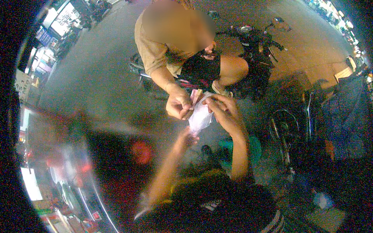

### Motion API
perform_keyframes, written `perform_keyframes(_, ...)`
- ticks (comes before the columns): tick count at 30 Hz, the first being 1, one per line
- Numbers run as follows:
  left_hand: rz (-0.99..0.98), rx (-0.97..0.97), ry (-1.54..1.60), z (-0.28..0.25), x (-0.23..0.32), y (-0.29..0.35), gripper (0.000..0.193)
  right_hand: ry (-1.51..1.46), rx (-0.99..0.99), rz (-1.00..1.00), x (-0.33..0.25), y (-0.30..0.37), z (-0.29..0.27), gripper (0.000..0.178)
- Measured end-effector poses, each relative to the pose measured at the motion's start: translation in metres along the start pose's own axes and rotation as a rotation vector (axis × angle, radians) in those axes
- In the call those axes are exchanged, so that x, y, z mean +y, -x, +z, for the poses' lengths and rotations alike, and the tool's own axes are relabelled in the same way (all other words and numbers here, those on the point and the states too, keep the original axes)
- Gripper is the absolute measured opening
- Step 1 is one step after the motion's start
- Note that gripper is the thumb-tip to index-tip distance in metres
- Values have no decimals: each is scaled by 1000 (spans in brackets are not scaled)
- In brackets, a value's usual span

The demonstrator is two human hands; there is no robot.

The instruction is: The person cooks a flatbread on a griddle, then assembles a wrap by adding shredded cabbage, sliced meat, and sauces. The wrap is folded, placed in a plastic bag, and handed to a customer on a scooter.

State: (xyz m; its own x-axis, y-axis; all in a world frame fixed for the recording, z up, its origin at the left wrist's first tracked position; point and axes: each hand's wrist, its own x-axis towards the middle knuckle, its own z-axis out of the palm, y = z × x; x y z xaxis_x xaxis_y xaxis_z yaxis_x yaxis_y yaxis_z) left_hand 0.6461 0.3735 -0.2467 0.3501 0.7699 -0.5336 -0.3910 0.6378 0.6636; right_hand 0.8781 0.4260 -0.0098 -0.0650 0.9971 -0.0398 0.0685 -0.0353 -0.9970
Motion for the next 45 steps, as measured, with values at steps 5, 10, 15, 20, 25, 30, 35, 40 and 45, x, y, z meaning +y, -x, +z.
perform_keyframes(5,14,9,-34,-14,-7,-6,51,91,-51,-62,16,-6,5,32)
perform_keyframes(10,60,8,-17,-27,-13,-32,52,158,25,-165,27,-19,14,32)
perform_keyframes(15,108,-21,79,-28,-12,-63,52,66,5,-171,18,-29,11,26)
perform_keyframes(20,155,-112,72,-17,6,-69,47,-312,-32,-105,4,-26,5,27)
perform_keyframes(25,172,-103,13,-9,18,-70,41,-344,-42,44,18,-35,0,32)
perform_keyframes(30,178,-116,-29,-10,17,-76,40,-109,-17,-62,42,-53,4,30)
perform_keyframes(35,285,-49,-109,-2,22,-71,47,84,-28,-194,41,-61,18,28)
perform_keyframes(40,660,79,-673,11,42,-72,59,-215,-56,-174,23,-65,33,25)
perform_keyframes(45,186,-89,69,16,75,-79,65,256,150,-550,10,-65,43,28)
